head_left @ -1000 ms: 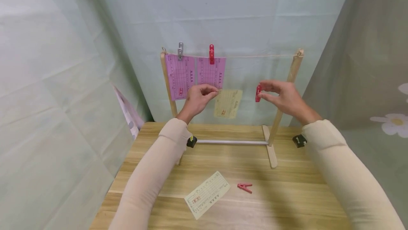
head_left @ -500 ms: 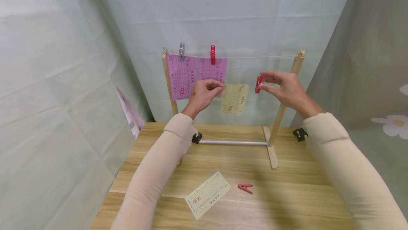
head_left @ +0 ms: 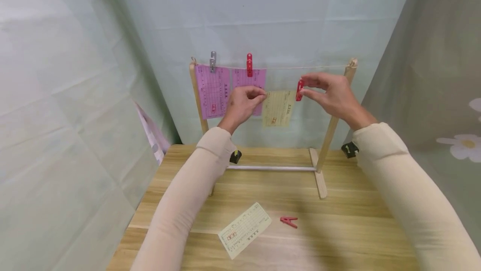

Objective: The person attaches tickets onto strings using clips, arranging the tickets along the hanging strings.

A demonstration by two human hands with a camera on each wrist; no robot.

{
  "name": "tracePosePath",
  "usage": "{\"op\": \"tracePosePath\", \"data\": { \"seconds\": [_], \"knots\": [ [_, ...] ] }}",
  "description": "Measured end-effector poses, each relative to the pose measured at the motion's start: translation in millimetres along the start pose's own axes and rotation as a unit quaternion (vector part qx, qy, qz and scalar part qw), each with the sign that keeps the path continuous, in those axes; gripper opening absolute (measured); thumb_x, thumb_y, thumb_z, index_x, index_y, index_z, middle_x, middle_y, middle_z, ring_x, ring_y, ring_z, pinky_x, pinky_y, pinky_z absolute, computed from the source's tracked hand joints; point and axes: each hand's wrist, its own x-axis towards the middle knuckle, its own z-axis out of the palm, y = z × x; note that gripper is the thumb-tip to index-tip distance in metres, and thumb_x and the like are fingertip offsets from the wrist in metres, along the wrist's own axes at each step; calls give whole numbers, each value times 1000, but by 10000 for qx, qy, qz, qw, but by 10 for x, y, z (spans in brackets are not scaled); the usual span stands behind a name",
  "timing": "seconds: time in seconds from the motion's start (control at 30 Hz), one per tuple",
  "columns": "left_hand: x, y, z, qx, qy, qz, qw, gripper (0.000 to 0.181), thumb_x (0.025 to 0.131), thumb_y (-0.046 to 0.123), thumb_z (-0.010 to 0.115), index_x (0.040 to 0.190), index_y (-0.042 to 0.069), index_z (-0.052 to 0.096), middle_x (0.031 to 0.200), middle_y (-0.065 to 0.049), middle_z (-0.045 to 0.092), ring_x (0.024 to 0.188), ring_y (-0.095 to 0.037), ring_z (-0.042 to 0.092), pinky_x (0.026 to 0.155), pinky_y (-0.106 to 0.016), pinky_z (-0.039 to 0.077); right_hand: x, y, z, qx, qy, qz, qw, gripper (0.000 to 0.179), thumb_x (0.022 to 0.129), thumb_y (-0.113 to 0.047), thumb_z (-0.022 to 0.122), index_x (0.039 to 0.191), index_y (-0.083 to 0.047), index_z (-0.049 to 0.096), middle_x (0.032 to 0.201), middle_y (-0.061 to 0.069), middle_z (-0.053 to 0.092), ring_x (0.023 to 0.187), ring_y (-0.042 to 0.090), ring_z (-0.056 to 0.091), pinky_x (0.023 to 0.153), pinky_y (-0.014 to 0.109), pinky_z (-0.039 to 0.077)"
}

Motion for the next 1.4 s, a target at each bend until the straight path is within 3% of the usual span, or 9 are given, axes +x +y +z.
{"op": "tracePosePath", "data": {
  "seconds": [0.37, 0.53, 0.73, 0.9, 1.07, 1.4],
  "knots": [
    [144, 284, 90, 169, -78, 85, 9998, 11, 95, 19, 71, 101, 12, 76, 99, 1, 74, 90, -10, 65, 79, -24, 52, 161, -101, -100, 63, 255, -143, 9996, 35, 88, -2, 75, 121, 5, 66, 115, 20, 70, 108, 32, 67, 91, 23, 52],
    [177, 380, 106, 191, 23, 92, 9998, 10, 94, 18, 71, 101, 12, 76, 99, 1, 73, 90, -10, 64, 80, -23, 52, 233, -140, -137, 38, 332, -284, 9990, 34, 88, -1, 74, 121, 5, 66, 115, 18, 70, 107, 30, 68, 92, 23, 51],
    [203, 432, 125, 234, 353, 76, 9991, 10, 95, 14, 70, 102, 10, 76, 106, -2, 73, 94, -11, 65, 80, -21, 52, 307, -170, -139, 36, 396, -366, 9985, 33, 89, -1, 73, 120, 5, 66, 115, 18, 70, 108, 29, 68, 93, 24, 51],
    [219, 469, 100, 245, 600, 37, 9979, 10, 96, 11, 68, 101, 7, 76, 96, -4, 73, 84, -12, 64, 72, -22, 51, 406, -218, -134, 59, 422, -358, 9985, 33, 90, -2, 73, 121, 5, 65, 115, 17, 70, 107, 29, 68, 93, 25, 52],
    [242, 536, 83, 392, 647, -165, 9970, 12, 98, 12, 66, 104, 9, 76, 93, -2, 72, 80, -10, 63, 69, -22, 51, 500, -272, -147, 14, 418, -278, 9987, 30, 91, -3, 71, 120, 4, 66, 114, 16, 70, 106, 27, 67, 93, 26, 52],
    [247, 620, 143, 40, 747, -404, 9964, 12, 98, 9, 65, 104, 6, 75, 95, -4, 73, 71, -9, 68, 63, -21, 54, 603, -317, -189, -74, 491, -138, 9987, 25, 93, -8, 71, 116, 0, 68, 111, 13, 71, 102, 22, 68, 92, 27, 52]
  ]
}}
